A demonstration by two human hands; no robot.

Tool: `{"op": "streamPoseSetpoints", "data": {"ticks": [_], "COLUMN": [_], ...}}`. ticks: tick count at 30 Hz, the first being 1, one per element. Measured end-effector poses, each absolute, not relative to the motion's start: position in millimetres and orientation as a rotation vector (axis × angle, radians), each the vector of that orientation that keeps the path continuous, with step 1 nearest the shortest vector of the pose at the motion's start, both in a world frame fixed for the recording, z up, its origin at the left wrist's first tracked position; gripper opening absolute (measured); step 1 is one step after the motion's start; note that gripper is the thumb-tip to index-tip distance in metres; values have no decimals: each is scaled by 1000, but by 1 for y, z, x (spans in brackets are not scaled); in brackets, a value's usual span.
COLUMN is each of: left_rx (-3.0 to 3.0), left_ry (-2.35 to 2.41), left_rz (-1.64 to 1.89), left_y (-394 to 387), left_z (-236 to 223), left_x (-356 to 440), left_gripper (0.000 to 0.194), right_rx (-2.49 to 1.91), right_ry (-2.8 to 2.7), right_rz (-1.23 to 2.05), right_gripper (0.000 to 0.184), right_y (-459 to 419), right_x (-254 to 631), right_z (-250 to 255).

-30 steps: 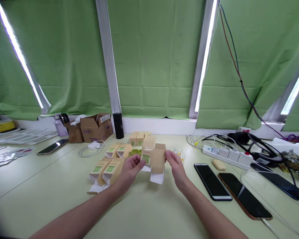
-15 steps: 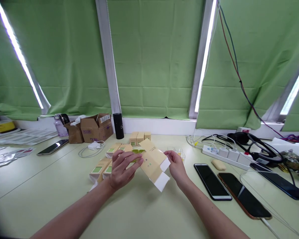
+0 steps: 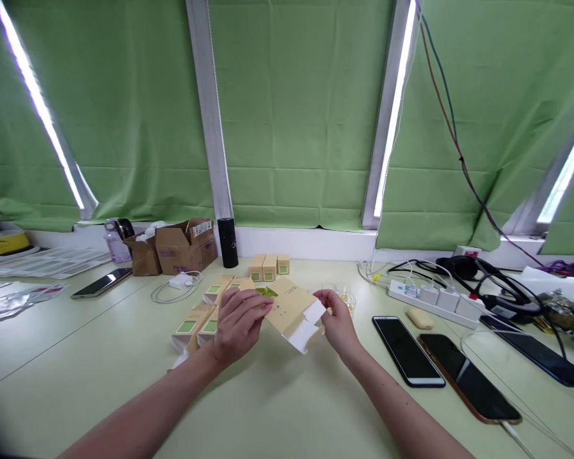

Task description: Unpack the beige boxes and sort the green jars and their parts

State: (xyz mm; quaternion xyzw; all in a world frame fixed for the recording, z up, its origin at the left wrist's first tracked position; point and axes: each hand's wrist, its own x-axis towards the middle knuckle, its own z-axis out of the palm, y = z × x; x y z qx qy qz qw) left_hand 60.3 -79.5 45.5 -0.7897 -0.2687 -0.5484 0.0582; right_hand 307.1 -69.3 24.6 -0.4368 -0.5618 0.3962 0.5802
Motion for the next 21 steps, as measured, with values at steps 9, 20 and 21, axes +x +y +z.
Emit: {"op": "streamPoseSetpoints", "data": {"ticks": [9, 20, 21], "left_rx": [-2071, -2172, -2175], "left_ry": [-1696, -1947, -1949], "left_rz": [-2734, -3079, -3083], "left_y": [-75, -69, -68], "left_z": [61, 45, 44], "left_x": [78, 88, 89], "left_gripper": [41, 51, 52], "right_rx": [-939, -985, -965], "right_ry": [-1698, -1566, -1517], "right_rz": [468, 850, 904], "right_gripper": [21, 30, 31], "right_y": [-96, -70, -64], "right_x": [292, 277, 278], "right_z": [34, 32, 32]}}
